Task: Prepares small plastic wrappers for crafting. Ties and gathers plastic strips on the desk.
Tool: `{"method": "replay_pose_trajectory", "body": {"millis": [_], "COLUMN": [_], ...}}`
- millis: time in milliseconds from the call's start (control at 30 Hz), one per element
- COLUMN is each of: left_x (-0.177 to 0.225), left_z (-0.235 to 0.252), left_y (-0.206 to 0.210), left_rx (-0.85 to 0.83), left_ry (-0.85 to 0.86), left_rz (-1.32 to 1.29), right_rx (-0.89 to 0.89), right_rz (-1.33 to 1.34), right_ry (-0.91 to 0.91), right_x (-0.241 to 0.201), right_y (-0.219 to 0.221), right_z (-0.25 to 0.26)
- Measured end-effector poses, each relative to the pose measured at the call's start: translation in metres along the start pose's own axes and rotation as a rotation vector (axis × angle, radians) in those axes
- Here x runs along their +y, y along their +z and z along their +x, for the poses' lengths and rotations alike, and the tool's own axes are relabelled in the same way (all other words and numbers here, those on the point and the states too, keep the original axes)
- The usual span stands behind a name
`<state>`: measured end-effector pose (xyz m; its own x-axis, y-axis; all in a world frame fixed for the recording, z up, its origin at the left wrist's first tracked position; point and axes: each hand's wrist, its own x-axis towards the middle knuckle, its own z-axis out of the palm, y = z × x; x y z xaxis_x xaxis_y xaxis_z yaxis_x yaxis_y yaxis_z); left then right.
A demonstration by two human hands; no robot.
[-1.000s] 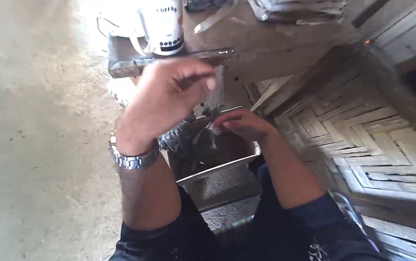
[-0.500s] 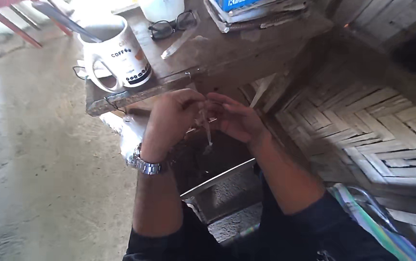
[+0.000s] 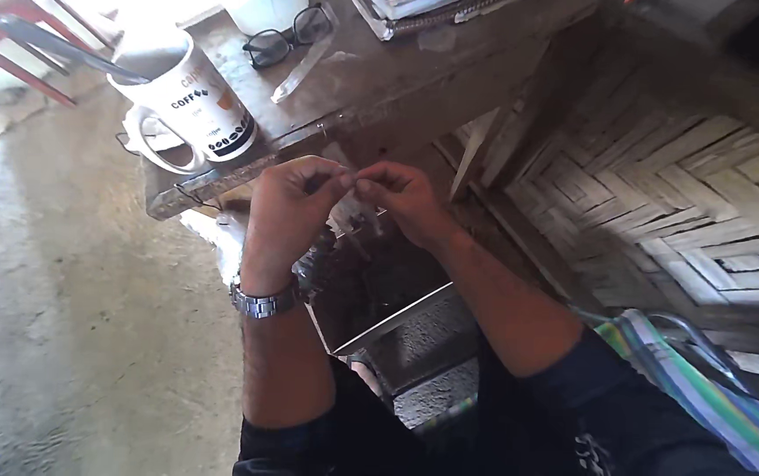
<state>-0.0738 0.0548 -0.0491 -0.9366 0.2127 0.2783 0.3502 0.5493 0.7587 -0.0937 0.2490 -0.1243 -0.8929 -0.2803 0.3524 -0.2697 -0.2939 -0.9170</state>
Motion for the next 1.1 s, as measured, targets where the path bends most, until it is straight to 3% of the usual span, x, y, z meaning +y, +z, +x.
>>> {"method": "replay_pose_trajectory", "body": {"millis": [200,400,500,600,1100], "left_x": [-0.009,-0.014,-0.015,-0.009,-0.009], "left_z": [-0.001,0.001,0.004,0.005,0.009], "left_y": [-0.009,-0.007,0.0,0.003,0.009], "left_rx": [0.015,0.116,0.207,0.162,0.264], "left_ry": [-0.018,-0.148,-0.155,-0.106,-0.141], "left_rz": [-0.058,-0.326,-0.218,-0.03,0.163], "right_rx": [0.023,0.168,0.194,0.196,0.226], "right_rz": [0.082,0.044,0.005,-0.032,-0.121], "right_ry": [0.058,0.078,0.056,0.047,0.052], "right_x": [0.003,0.005,0.007,0.009,0.011], "right_y": [0.006,0.01,0.011,0.012,0.016], "right_z": [0.003,0.009,0.011,0.012,0.017]}}
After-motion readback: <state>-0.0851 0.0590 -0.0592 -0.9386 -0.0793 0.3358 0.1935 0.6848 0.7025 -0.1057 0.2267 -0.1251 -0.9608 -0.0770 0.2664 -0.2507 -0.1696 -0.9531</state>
